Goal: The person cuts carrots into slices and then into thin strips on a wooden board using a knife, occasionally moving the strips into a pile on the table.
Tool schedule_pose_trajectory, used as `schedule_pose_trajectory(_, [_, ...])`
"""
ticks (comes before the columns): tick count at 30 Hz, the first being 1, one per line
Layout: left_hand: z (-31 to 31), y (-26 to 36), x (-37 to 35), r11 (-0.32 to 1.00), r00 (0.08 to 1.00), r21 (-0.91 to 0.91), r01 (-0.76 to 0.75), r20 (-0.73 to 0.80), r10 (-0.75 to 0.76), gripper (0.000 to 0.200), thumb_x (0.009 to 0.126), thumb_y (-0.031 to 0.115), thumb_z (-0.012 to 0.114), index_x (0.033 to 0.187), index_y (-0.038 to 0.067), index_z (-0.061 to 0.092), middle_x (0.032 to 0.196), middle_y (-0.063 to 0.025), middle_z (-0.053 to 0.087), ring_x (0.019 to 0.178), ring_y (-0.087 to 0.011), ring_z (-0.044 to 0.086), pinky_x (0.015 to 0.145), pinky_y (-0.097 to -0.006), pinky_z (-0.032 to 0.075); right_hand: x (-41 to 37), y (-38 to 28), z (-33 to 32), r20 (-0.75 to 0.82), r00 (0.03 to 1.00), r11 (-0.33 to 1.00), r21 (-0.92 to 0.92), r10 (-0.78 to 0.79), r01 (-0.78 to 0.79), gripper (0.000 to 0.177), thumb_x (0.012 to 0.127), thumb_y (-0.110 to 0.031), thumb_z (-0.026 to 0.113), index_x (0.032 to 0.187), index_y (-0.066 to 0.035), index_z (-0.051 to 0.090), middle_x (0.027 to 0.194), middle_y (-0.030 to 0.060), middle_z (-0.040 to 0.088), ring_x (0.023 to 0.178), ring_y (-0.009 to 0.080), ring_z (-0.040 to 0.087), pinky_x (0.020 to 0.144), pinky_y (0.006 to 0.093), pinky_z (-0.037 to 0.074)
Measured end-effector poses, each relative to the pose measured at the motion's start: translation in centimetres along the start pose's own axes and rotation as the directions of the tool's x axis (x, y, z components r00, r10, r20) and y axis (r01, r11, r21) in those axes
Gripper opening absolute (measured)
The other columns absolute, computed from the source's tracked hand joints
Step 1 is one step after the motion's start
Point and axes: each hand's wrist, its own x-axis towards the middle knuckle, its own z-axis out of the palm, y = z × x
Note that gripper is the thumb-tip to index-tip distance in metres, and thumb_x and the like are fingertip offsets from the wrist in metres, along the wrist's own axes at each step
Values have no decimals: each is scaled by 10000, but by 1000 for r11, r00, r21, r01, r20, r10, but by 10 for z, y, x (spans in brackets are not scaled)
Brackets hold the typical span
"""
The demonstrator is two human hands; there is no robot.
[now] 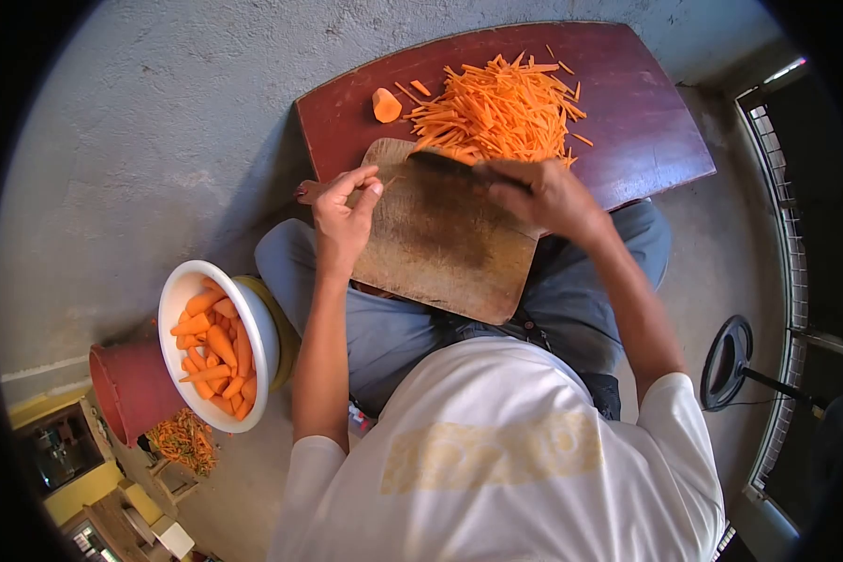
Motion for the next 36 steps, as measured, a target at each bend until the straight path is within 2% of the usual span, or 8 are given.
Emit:
schedule_pose_trajectory(1, [5,-2,2,999,1000,-36,1,11,-1,257,999,19,812,1246,-53,806,1044,-85,806,981,-163,749,933,-317,588,10,9,-7,-85,991,995,-22,-103,102,357,1032,-252,779,1337,-67,784,1044,241,800,945,423,786,865,454,623])
schedule_pose_trajectory(3, [12,-2,7,998,999,-65,11,43,-9,262,1008,21,804,1258,-56,805,1049,-83,809,995,-154,748,940,-316,588,26,22,-22,-73,997,999,-50,-22,18,352,1033,-256,772,1322,-55,784,1031,245,799,939,415,792,854,465,618])
schedule_pose_trajectory(6, [20,-11,17,988,996,-130,85,52,-79,261,1017,24,797,1266,-51,809,1060,-79,813,999,-143,745,942,-307,588,30,20,-26,-151,989,1000,-28,-9,4,285,1058,-170,742,1274,11,780,822,142,730,684,188,620,700,390,557])
schedule_pose_trajectory(13, [27,-21,37,996,997,-41,77,-12,-77,257,1037,7,763,1285,-43,808,1090,-71,824,966,-108,748,915,-271,593,6,3,-15,-196,959,898,427,205,-104,361,1087,-233,712,1343,18,749,789,49,683,694,163,630,668,372,537])
schedule_pose_trajectory(20, [29,-48,80,996,995,-71,45,-84,-51,278,1049,59,753,1297,-60,792,1115,-101,802,933,-132,764,869,-283,604,-4,-2,12,83,961,686,685,263,-246,449,1134,-221,670,1496,43,692,759,-33,600,575,57,544,562,264,471])
schedule_pose_trajectory(26, [45,-44,148,917,995,385,102,-35,-96,511,1007,328,827,1369,-27,764,1081,-192,801,1029,-306,804,902,-395,616,-15,-6,15,239,960,467,838,149,-281,418,1139,-203,668,1477,41,702,756,-12,609,574,52,544,545,247,453])
schedule_pose_trajectory(33, [53,-59,174,946,971,243,214,52,-232,667,950,269,841,1510,-43,658,1037,-202,843,964,-248,811,907,-384,617,9,17,17,229,946,761,563,231,-322,346,1150,-262,670,1369,-13,768,752,-1,656,565,65,561,545,260,476])
schedule_pose_trajectory(36, [36,-44,139,980,980,63,188,47,-191,650,981,183,822,1549,-53,610,1094,-182,828,976,-217,785,903,-346,605,29,32,7,-52,986,918,377,159,-128,283,1108,-258,703,1209,-5,780,757,85,681,565,160,604,582,358,524])
